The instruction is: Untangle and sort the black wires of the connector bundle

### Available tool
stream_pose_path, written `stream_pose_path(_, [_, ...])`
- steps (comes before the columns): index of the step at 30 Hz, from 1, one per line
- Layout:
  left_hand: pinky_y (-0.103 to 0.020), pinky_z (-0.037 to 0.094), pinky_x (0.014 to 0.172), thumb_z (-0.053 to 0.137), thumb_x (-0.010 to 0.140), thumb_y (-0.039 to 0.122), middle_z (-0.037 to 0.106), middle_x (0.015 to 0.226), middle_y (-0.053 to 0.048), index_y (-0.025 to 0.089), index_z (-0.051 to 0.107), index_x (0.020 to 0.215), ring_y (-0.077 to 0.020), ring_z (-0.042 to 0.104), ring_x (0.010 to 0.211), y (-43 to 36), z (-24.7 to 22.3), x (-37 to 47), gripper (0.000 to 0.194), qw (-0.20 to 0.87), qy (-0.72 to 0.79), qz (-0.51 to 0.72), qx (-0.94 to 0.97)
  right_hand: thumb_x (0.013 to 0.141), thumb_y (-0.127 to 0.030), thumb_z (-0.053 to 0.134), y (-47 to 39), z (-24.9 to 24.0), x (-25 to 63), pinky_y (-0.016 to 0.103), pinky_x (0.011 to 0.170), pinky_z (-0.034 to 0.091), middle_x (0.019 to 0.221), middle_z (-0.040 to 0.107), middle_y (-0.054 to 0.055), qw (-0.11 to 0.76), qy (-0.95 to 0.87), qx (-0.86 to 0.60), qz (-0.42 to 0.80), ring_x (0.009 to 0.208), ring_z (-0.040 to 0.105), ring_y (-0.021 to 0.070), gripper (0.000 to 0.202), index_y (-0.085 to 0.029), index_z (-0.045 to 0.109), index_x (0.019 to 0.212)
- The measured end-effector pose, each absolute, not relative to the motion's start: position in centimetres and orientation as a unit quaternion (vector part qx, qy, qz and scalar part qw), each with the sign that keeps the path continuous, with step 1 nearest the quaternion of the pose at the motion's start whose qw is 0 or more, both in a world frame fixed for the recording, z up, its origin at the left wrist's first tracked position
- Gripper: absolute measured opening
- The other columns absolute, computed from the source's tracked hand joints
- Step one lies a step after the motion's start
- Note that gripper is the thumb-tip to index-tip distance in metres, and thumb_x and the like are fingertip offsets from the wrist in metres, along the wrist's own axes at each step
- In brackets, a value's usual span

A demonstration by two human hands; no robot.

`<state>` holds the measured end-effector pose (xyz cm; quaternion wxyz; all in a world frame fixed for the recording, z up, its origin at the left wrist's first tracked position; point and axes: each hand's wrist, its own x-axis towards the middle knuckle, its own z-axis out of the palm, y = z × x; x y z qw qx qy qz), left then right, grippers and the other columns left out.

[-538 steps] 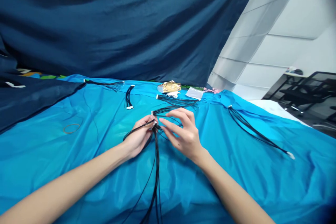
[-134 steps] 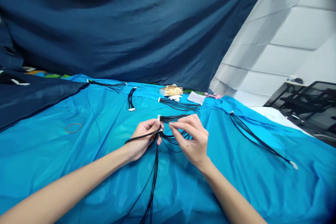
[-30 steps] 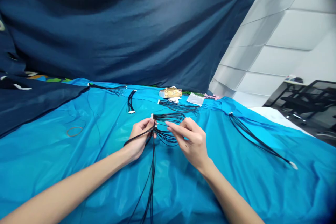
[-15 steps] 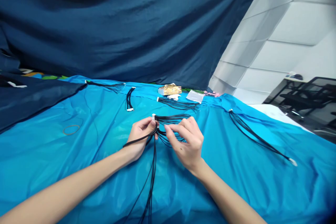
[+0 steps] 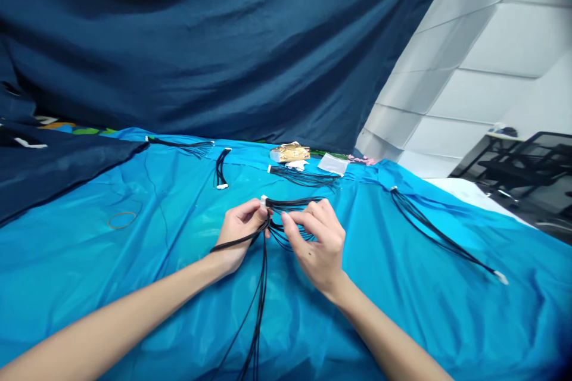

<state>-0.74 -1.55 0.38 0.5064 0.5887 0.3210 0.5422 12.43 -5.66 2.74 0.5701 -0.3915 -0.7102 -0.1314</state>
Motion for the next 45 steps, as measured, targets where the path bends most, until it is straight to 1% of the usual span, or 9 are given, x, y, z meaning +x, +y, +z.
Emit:
stream_pose_path(16, [-0.022,0.037,0.051,0.056,0.066,0.053,0.054,0.061,0.000,0.014,0.060,0.062,-0.0099,0.049,0.048,-1.8,0.7,-0.8,0.039,0.482,0.341,0.526,0.612,0.086,-0.019,0.042,-5.7,2.6,12.4,0.028,0.058,0.029,0.059,0.042,0.000,0.506,-0.744,-0.427,-0.087,0.062,0.034,0.0133,0.024,-0.017,0.053,0.065])
stream_pose_path(25, [-0.022,0.037,0.049,0.058,0.068,0.049,0.054,0.064,0.000,0.014,0.059,0.067,-0.0086,0.048,0.048,-1.8,0.7,-0.5,0.035,0.551,0.321,0.513,0.575,0.086,-0.020,0.044,-5.4,2.6,12.6,0.029,0.059,0.033,0.062,0.046,0.001,0.500,-0.744,-0.436,-0.075,0.063,0.039,0.0134,0.022,-0.017,0.055,0.068])
stream_pose_path(27, [-0.021,0.037,0.048,0.059,0.068,0.046,0.054,0.066,0.000,0.013,0.059,0.069,-0.0076,0.047,0.049,-1.6,0.7,-0.4,0.032,0.584,0.323,0.513,0.540,0.085,-0.020,0.046,-5.1,2.5,12.7,0.029,0.061,0.037,0.066,0.049,0.002,0.511,-0.741,-0.430,-0.077,0.066,0.042,0.0137,0.017,-0.017,0.057,0.072])
stream_pose_path(29, [-0.020,0.037,0.048,0.061,0.068,0.043,0.054,0.068,0.001,0.014,0.059,0.072,-0.0068,0.046,0.051,-1.3,0.9,-0.5,0.030,0.604,0.333,0.516,0.508,0.085,-0.017,0.046,-4.8,2.2,13.0,0.030,0.065,0.042,0.076,0.051,0.005,0.520,-0.738,-0.419,-0.095,0.073,0.046,0.0151,0.014,-0.018,0.060,0.086])
stream_pose_path(31, [-0.019,0.038,0.049,0.062,0.068,0.041,0.054,0.069,0.001,0.014,0.060,0.073,-0.0066,0.046,0.052,-1.0,1.0,-0.7,0.028,0.612,0.344,0.520,0.486,0.084,-0.013,0.044,-4.4,1.9,13.4,0.034,0.070,0.046,0.091,0.052,0.009,0.515,-0.745,-0.402,-0.136,0.086,0.048,0.0181,0.025,-0.019,0.056,0.105])
stream_pose_path(33, [-0.020,0.039,0.050,0.063,0.067,0.039,0.054,0.069,0.001,0.014,0.061,0.074,-0.0068,0.046,0.053,-0.8,1.0,-1.0,0.025,0.617,0.352,0.525,0.469,0.083,-0.009,0.045,-4.2,1.5,13.8,0.038,0.078,0.047,0.102,0.052,0.012,0.483,-0.771,-0.367,-0.193,0.099,0.046,0.0217,0.034,-0.019,0.052,0.114])
stream_pose_path(37, [-0.019,0.039,0.051,0.067,0.064,0.031,0.055,0.069,0.001,0.014,0.061,0.074,-0.0074,0.048,0.057,-0.6,1.0,-1.3,0.020,0.632,0.356,0.534,0.433,0.081,-0.007,0.049,-3.9,1.0,14.1,0.039,0.089,0.045,0.105,0.056,0.014,0.383,-0.839,-0.267,-0.279,0.109,0.043,0.0249,0.029,-0.009,0.055,0.109])
stream_pose_path(41, [-0.015,0.033,0.049,0.068,0.062,0.022,0.055,0.067,0.002,0.013,0.060,0.071,-0.0055,0.047,0.057,-0.7,1.2,-1.4,0.015,0.638,0.376,0.533,0.409,0.083,-0.009,0.045,-3.9,0.9,13.7,0.035,0.084,0.048,0.095,0.061,0.011,0.321,-0.877,-0.226,-0.277,0.100,0.050,0.0225,0.024,-0.007,0.058,0.104])
stream_pose_path(45, [-0.015,0.032,0.051,0.069,0.061,0.019,0.057,0.069,0.002,0.015,0.062,0.072,-0.0055,0.048,0.060,-0.7,1.1,-1.4,0.013,0.649,0.381,0.535,0.384,0.084,-0.010,0.046,-3.8,0.6,13.3,0.033,0.075,0.050,0.086,0.062,0.009,0.316,-0.880,-0.229,-0.269,0.091,0.052,0.0208,0.022,-0.007,0.058,0.101])
